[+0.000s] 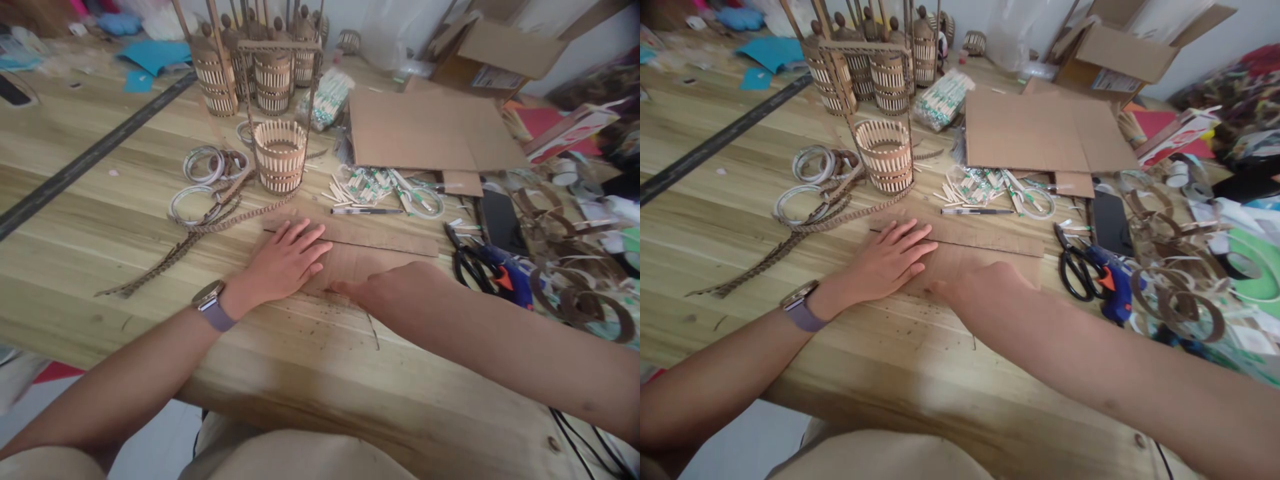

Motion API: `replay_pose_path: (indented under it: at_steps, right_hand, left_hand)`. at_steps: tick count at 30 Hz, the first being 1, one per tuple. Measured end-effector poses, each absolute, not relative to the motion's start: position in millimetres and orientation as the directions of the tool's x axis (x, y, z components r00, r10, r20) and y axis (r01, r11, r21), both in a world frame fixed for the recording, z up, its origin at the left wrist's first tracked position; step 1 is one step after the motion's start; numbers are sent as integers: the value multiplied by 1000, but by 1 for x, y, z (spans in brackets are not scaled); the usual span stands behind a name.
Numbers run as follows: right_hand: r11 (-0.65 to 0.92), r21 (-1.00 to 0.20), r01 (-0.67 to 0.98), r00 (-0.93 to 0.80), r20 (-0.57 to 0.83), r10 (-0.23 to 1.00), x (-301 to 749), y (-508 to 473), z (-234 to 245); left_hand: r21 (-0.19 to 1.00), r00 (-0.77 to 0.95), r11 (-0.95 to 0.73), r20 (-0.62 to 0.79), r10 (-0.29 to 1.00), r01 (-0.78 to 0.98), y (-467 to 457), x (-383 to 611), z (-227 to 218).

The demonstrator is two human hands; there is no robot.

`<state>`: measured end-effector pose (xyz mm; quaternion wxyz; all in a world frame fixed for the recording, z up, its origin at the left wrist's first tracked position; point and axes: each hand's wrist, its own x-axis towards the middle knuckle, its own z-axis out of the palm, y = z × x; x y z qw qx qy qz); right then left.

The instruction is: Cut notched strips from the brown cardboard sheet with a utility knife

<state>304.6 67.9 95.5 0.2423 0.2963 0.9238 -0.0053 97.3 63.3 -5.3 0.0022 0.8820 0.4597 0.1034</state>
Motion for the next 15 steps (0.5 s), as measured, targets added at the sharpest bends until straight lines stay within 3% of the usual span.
replay_pose_path:
  at_steps: [3, 15]
  right_hand:
    - [829, 164, 535, -643, -558, 525, 314, 67, 101]
    - [800, 135, 585, -648, -515, 561, 382, 57, 96]
  left_hand:
    - [90, 559, -578, 170, 811, 811, 64, 97, -5]
    - [116, 553, -577, 188, 812, 808, 64, 95, -6]
